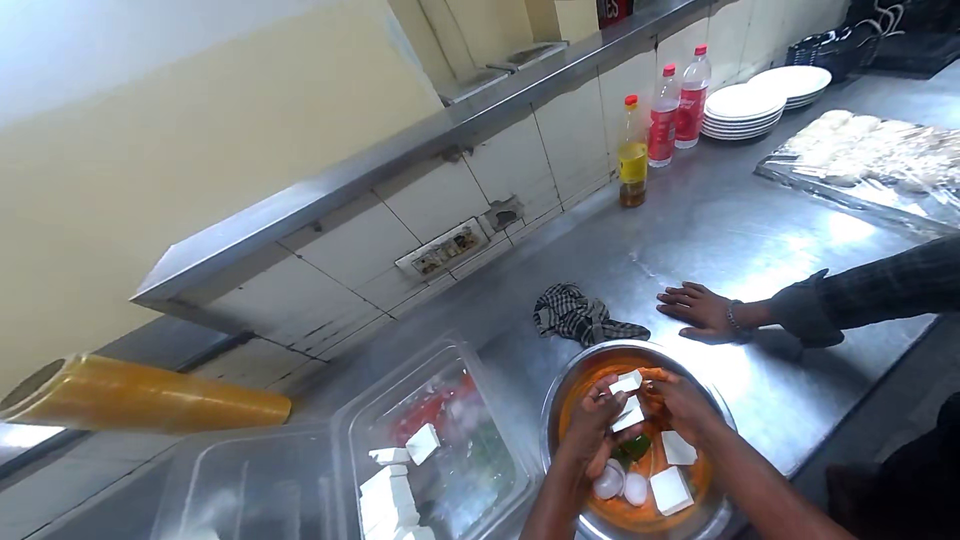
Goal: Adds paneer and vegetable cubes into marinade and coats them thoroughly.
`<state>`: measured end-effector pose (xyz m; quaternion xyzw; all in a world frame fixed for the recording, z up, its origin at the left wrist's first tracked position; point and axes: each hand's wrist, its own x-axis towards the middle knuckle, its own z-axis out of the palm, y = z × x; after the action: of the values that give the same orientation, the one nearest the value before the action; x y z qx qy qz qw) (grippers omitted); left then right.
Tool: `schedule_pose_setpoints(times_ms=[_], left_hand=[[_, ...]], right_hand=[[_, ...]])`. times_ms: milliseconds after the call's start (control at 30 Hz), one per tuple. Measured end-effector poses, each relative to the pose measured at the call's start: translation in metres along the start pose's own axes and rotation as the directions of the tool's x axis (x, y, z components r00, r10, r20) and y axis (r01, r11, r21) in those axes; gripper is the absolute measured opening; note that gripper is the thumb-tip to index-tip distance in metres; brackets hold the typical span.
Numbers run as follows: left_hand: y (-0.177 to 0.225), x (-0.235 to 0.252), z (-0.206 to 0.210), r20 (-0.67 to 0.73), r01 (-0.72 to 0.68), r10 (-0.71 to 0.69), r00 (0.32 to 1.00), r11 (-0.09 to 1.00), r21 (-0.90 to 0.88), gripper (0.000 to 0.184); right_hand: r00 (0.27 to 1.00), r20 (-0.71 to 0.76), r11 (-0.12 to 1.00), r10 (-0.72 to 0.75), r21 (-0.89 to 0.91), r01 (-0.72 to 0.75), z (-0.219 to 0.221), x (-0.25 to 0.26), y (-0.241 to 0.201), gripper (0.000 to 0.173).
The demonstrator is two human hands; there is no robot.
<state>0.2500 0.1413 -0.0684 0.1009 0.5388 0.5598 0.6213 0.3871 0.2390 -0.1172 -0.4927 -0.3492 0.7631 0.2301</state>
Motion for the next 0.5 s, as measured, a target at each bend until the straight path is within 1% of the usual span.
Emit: schedule_pose_setpoints(times_ms=[200, 300, 333, 433, 500], left_hand=[[0.003, -0.004, -0.003, 0.069, -0.004, -0.005, 0.998, 0.992, 0.127, 0.055], [0.005, -0.008, -0.003, 0.093, 0.000, -0.014, 0.996, 0.989, 0.148, 0.060], [0.006, -0.010, -0.002, 0.082, 0.016, -0.028, 0.996, 0.990, 0.137, 0.058], [0.005, -0.011, -0.001, 0.038, 0.082, -0.085, 0.996, 0.995, 0.055, 0.043], [0.004, -0.012, -0.001, 0.028, 0.099, -0.100, 0.995, 0.995, 0.028, 0.037]], right_hand=[[0.999, -0.004, 0.999, -0.046, 0.008, 0.046, -0.002, 0.000, 0.001, 0.026], [0.999, -0.017, 0.999, -0.052, 0.005, 0.052, 0.000, 0.000, 0.001, 0.026], [0.999, -0.024, 0.999, -0.048, 0.000, 0.048, 0.000, 0.000, 0.001, 0.026], [0.999, -0.041, 0.999, -0.034, -0.016, 0.033, -0.001, 0.001, 0.000, 0.026], [0.999, -0.043, 0.999, -0.034, -0.029, 0.032, 0.000, -0.001, -0.001, 0.026]])
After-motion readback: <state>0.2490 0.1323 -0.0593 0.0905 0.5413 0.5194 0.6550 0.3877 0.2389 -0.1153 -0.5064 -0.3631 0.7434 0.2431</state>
